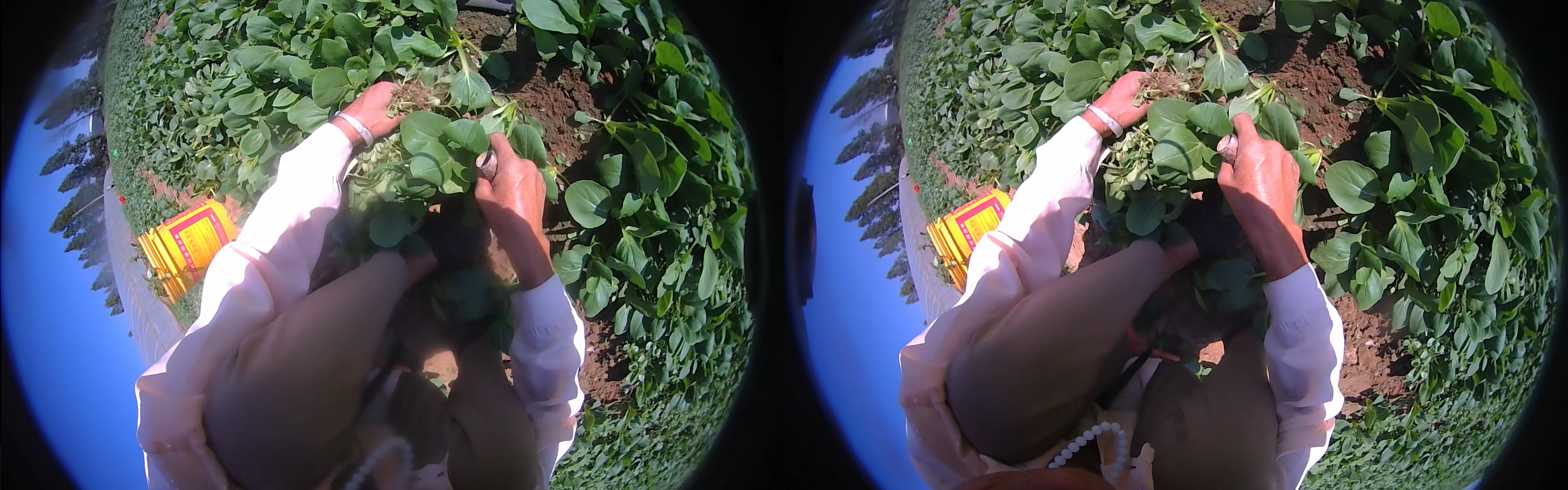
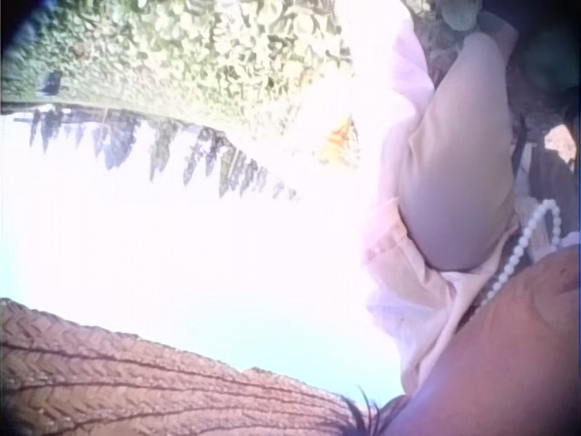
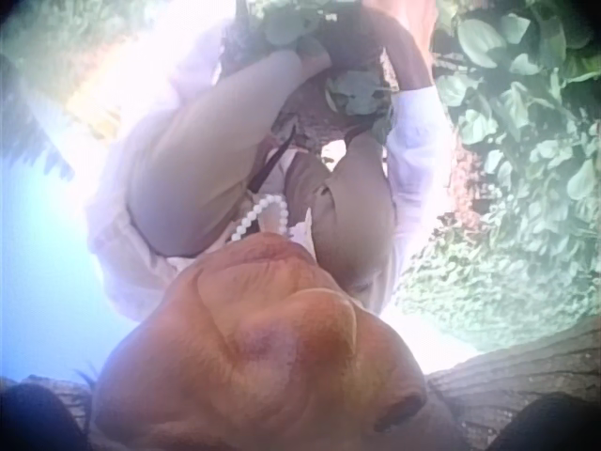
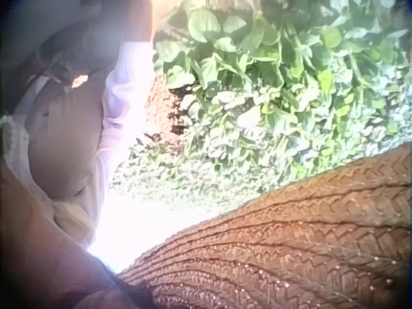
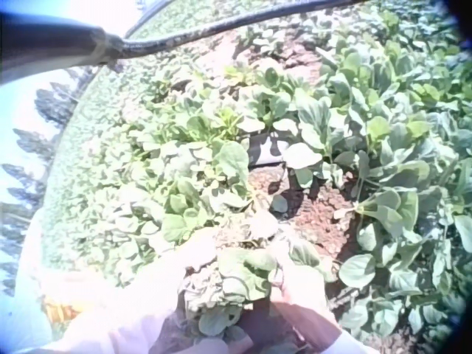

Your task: The person pulls green plants from the soil by hand and using a hand spade, placing the harvested plants into a yellow bucket.

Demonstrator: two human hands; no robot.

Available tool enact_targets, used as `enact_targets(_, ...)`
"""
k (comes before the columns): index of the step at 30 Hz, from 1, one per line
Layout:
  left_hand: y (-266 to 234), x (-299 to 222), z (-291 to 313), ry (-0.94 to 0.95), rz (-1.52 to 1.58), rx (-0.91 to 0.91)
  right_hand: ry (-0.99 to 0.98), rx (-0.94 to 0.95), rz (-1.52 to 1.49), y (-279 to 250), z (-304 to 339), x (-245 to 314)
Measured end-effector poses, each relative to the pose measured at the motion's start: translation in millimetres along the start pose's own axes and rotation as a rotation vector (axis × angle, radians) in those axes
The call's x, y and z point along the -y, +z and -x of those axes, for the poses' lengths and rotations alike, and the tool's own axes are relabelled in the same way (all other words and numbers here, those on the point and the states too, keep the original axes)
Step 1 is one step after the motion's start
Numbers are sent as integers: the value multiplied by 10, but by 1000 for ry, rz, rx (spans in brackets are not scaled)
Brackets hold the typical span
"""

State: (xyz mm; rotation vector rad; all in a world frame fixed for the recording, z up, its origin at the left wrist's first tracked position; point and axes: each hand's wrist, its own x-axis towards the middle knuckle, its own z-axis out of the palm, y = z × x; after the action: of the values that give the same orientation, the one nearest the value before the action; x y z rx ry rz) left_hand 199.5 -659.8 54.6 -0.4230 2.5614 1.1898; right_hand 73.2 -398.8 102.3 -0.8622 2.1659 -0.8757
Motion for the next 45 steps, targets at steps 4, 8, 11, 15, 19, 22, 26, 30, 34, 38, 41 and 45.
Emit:
enact_targets(4, 124, -141, 428, -90, 222, 312, -1, 88, -104, -153, 245, 27)
enact_targets(8, 340, -314, 501, 195, -137, 102, 18, 105, -110, -195, 259, 74)
enact_targets(11, 265, -655, 308, 78, -504, -209, -28, 60, -130, -105, 149, 65)
enact_targets(15, 147, -535, 161, -161, -804, -273, -66, 85, -96, 34, 13, 87)
enact_targets(19, 138, -353, 59, -159, -849, -252, -88, 86, -62, 178, -86, 162)
enact_targets(22, 247, -233, -57, -255, -870, -277, -103, 82, -31, 236, -154, 194)
enact_targets(26, 209, -125, -46, -162, -905, -339, -46, 98, 4, 180, -104, 207)
enact_targets(30, 141, -143, -19, -401, -838, -200, -50, 79, -1, 156, 20, 221)
enact_targets(34, 275, -55, -203, -351, -893, -291, -143, 3, 82, 334, -348, 200)
enact_targets(38, 193, 101, -143, -438, -758, -258, -120, -2, -29, 269, -325, 158)
enact_targets(41, 151, 265, 233, -369, -714, -386, -94, 110, -96, 125, -78, 182)
enact_targets(45, 53, -328, 315, -60, -160, -58, -15, 117, -87, -100, 239, 28)
